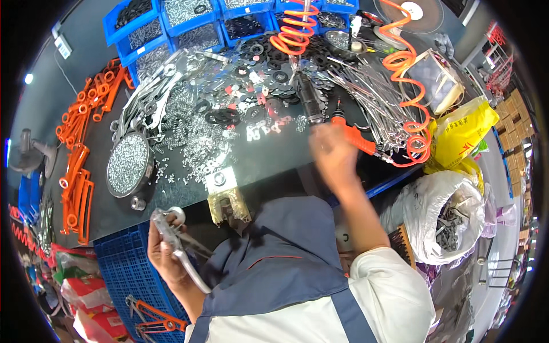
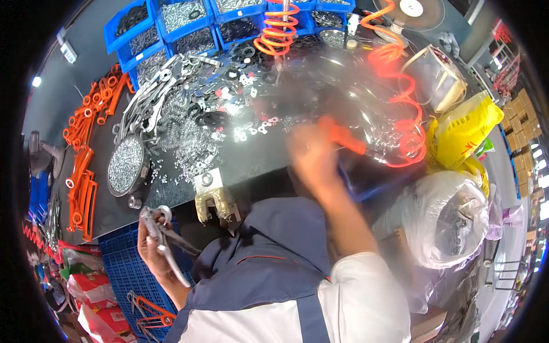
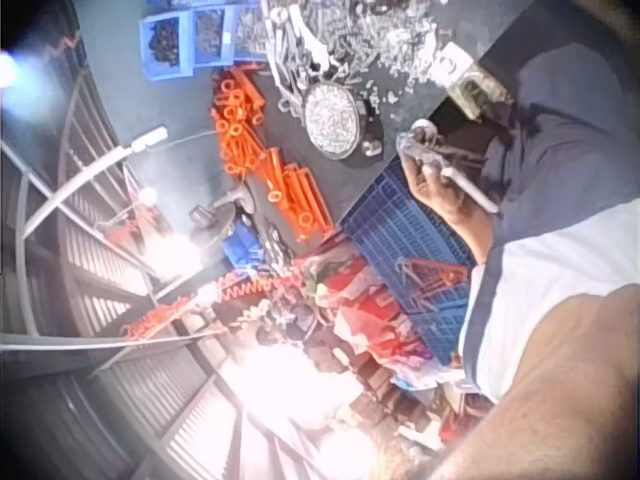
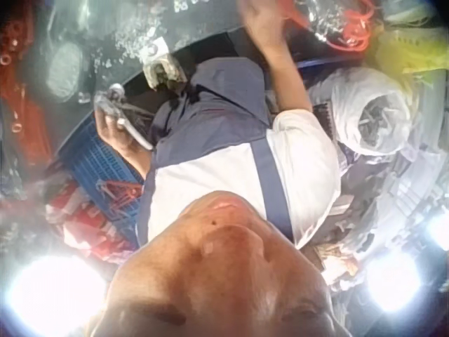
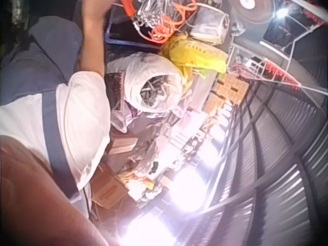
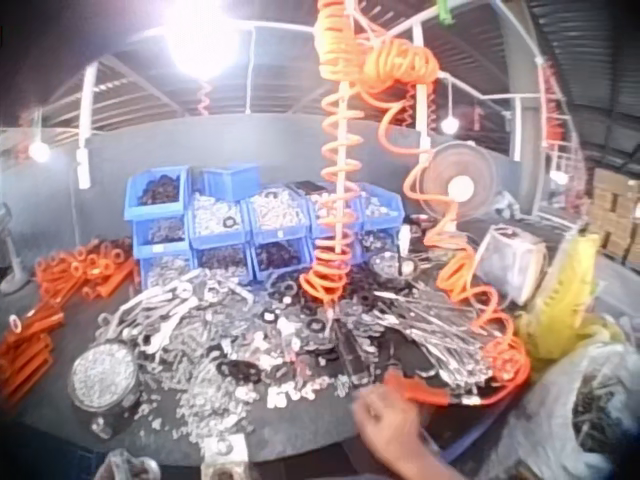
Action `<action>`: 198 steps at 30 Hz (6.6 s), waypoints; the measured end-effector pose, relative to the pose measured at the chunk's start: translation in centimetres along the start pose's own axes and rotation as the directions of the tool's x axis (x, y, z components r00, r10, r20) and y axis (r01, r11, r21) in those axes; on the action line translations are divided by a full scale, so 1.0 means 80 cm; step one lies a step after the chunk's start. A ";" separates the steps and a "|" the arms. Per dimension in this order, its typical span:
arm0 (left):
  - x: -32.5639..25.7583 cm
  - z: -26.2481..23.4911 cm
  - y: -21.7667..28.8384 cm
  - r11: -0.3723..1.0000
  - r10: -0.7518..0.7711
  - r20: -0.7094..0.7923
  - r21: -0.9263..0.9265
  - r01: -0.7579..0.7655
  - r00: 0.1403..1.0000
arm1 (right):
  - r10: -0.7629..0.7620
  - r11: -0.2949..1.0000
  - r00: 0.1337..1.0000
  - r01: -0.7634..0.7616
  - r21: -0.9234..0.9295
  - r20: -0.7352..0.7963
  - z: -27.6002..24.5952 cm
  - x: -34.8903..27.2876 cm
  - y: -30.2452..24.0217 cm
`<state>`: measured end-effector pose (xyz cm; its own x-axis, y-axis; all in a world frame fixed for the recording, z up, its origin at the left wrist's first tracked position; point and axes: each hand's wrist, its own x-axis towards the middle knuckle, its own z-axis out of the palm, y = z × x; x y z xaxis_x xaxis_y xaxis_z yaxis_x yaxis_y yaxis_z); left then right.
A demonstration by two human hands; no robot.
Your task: The person assembles metal brackets and orange plastic components using an electric screwdriver to secure them with screws and washers.
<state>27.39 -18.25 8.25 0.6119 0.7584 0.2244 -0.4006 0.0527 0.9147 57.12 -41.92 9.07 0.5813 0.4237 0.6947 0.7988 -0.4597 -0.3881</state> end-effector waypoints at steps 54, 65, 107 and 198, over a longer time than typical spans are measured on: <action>0.039 0.032 0.053 0.263 0.176 0.622 0.717 -0.645 0.763 | -0.091 0.406 0.746 -0.577 0.709 0.660 0.077 -0.048 -0.203; 0.032 -0.005 0.123 0.396 -0.468 0.543 0.834 -0.385 0.697 | -0.269 0.081 0.531 -0.819 0.568 0.804 0.068 -0.012 -0.197; 0.028 0.086 0.048 0.982 -0.126 0.365 0.177 0.064 0.922 | -0.615 0.549 0.777 0.543 0.635 -0.134 0.026 0.051 -0.160; 0.003 0.084 -0.005 0.988 -0.152 0.221 0.023 0.151 0.963 | -0.525 0.612 0.668 -0.134 0.779 0.528 0.056 0.071 -0.149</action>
<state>32.32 -22.46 10.20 0.8011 0.5791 0.1512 -0.2881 0.1517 0.9455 51.62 -30.53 14.93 0.0507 0.9362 0.3478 0.5317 0.2695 -0.8029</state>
